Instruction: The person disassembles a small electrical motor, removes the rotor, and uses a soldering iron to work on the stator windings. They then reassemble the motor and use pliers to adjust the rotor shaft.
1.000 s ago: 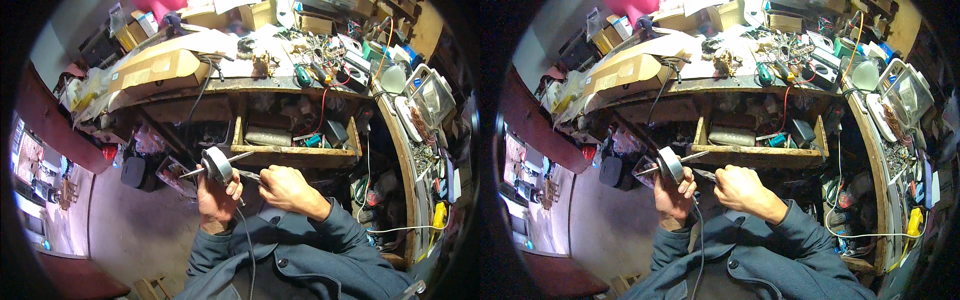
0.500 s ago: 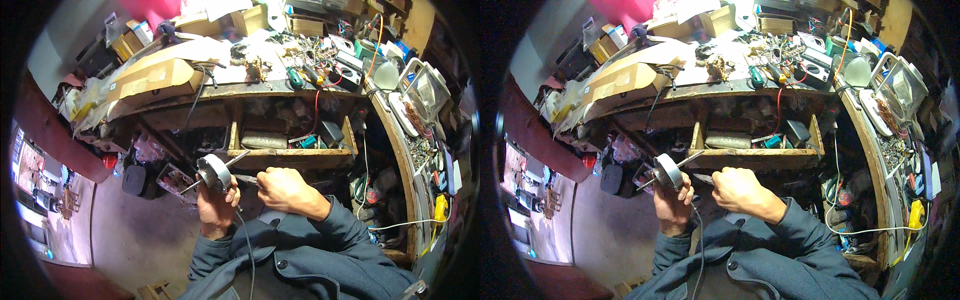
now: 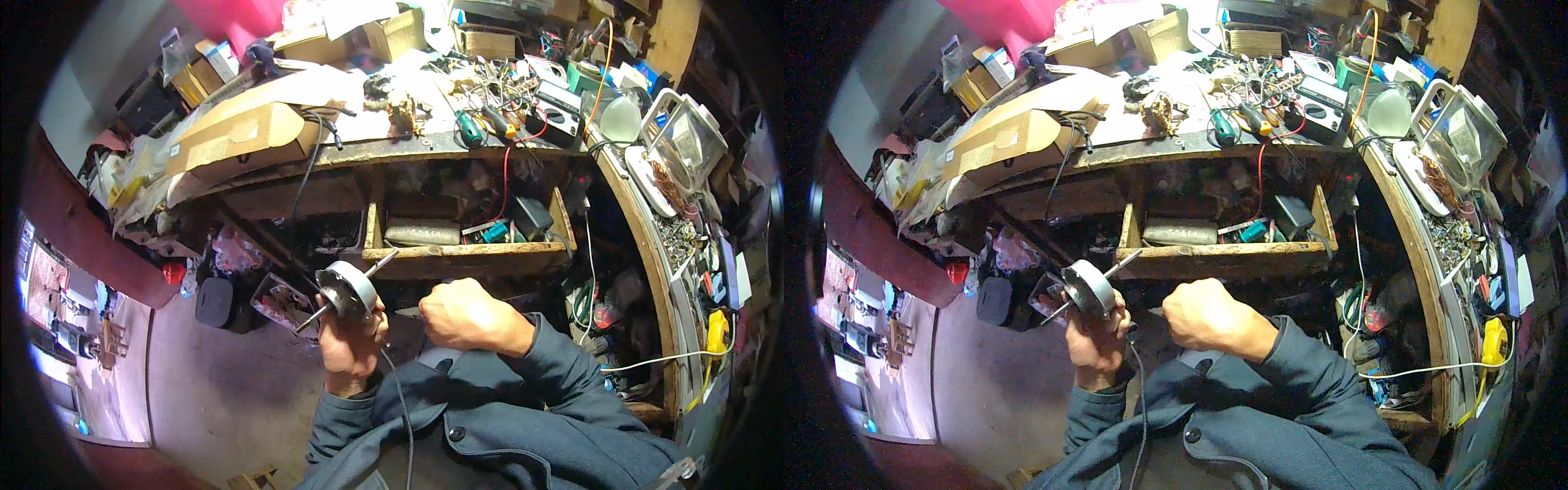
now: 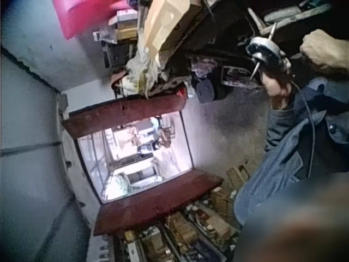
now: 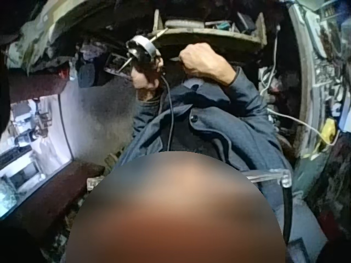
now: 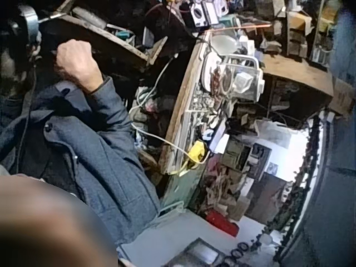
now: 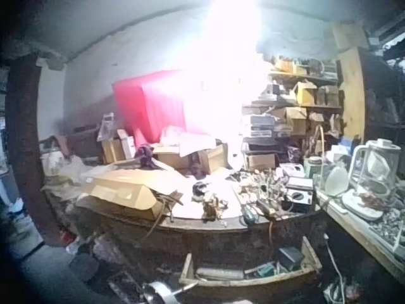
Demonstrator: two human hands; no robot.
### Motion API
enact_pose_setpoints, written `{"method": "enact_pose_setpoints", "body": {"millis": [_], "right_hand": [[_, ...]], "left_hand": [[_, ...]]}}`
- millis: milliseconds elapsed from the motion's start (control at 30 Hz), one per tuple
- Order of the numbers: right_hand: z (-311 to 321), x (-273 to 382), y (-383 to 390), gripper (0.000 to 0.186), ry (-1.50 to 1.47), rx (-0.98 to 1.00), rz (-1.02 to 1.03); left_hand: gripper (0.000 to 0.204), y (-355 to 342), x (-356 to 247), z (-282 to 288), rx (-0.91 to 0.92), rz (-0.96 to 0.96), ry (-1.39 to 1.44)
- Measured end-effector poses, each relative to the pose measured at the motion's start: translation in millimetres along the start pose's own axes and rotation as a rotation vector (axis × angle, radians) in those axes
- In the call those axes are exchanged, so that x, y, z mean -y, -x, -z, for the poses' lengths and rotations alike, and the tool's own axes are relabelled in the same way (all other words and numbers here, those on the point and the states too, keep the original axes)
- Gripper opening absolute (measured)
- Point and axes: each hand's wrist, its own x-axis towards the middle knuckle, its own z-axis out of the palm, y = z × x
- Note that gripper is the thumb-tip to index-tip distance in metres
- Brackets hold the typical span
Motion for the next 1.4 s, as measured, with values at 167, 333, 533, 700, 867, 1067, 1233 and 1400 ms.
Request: {"method": "enact_pose_setpoints", "body": {"millis": [167,333,533,700,867,1067,1233,1400], "right_hand": [[21,13,5,0.019,-0.108,-0.526,0.089],[-12,1,1,0.021,-0.017,-0.308,0.099],[5,14,1,0.022,-0.153,-0.554,0.069],[-12,-3,17,0.02,-0.045,-0.558,0.006],[3,0,43,0.018,-0.231,-0.659,-0.035],[-2,3,24,0.018,-0.33,-0.709,0.027],[-7,7,18,0.02,-0.362,-0.708,0.039],[-10,11,14,0.021,-0.372,-0.709,0.034]], "left_hand": [[0.068,5,3,2,-0.027,-0.005,-0.001],[0.065,0,-2,8,0.079,0.0,0.023],[0.066,8,5,-3,-0.099,-0.013,0.01],[0.067,3,-6,8,-0.045,-0.079,0.075],[0.068,2,-6,25,-0.049,-0.067,0.061],[0.066,7,8,2,-0.211,-0.017,0.066],[0.064,10,13,20,-0.053,0.008,0.049],[0.064,12,16,33,-0.008,0.014,0.026]]}}
